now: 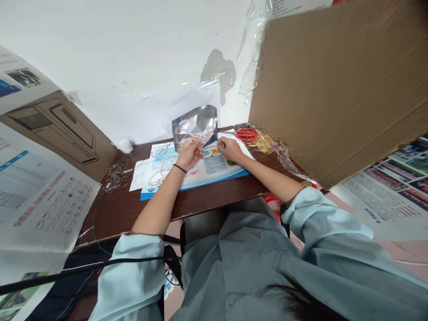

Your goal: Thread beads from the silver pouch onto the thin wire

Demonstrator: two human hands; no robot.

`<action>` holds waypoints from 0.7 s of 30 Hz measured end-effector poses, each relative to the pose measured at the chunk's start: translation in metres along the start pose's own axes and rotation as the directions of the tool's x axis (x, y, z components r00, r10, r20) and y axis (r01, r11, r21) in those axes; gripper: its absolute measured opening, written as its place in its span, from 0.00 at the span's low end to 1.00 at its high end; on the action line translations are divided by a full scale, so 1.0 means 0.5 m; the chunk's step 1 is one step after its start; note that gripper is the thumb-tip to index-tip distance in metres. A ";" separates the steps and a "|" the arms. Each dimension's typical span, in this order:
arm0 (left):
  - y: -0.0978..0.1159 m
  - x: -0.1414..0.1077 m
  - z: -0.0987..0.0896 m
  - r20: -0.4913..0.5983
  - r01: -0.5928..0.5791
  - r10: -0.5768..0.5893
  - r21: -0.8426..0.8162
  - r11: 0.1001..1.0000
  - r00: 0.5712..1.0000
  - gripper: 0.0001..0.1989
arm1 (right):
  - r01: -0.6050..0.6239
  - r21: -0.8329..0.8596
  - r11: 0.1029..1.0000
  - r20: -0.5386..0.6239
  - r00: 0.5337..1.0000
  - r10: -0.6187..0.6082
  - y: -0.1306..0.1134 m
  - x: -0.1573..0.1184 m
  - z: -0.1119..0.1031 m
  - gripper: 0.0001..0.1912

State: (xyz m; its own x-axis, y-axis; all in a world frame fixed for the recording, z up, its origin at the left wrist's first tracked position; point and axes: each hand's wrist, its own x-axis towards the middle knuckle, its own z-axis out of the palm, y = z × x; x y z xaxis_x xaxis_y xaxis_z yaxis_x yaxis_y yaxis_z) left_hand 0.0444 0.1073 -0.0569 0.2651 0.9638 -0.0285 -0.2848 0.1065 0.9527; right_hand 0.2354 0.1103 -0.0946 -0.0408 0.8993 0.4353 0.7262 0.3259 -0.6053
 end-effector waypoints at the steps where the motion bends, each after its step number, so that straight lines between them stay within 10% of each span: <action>1: 0.000 -0.003 0.002 0.064 0.033 -0.035 0.023 0.999 0.997 0.16 | -0.009 -0.028 1.000 0.001 1.000 0.009 0.003 0.000 0.002 0.06; 6: -0.003 -0.016 0.014 0.172 0.053 -0.078 0.147 0.988 0.982 0.20 | -0.041 -0.134 0.990 -0.020 0.999 0.039 0.008 0.002 0.005 0.13; 11: -0.007 -0.017 0.024 0.018 -0.082 0.080 0.328 0.941 0.997 0.16 | 0.121 0.100 0.988 -0.048 0.992 -0.117 -0.005 0.006 -0.001 0.16; 21: -0.023 -0.003 0.011 0.017 -0.178 0.269 0.788 0.589 0.963 0.14 | 0.254 0.206 0.945 0.095 0.956 -0.278 -0.016 -0.009 0.015 0.08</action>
State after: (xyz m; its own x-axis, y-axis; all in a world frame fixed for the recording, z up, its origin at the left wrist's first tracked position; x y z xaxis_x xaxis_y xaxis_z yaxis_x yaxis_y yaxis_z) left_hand 0.0523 0.1033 -0.0662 0.1947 0.9526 0.2336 0.5115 -0.3018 0.8045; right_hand 0.2247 0.1056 -0.0967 -0.3056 0.7968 0.5212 0.5342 0.5966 -0.5989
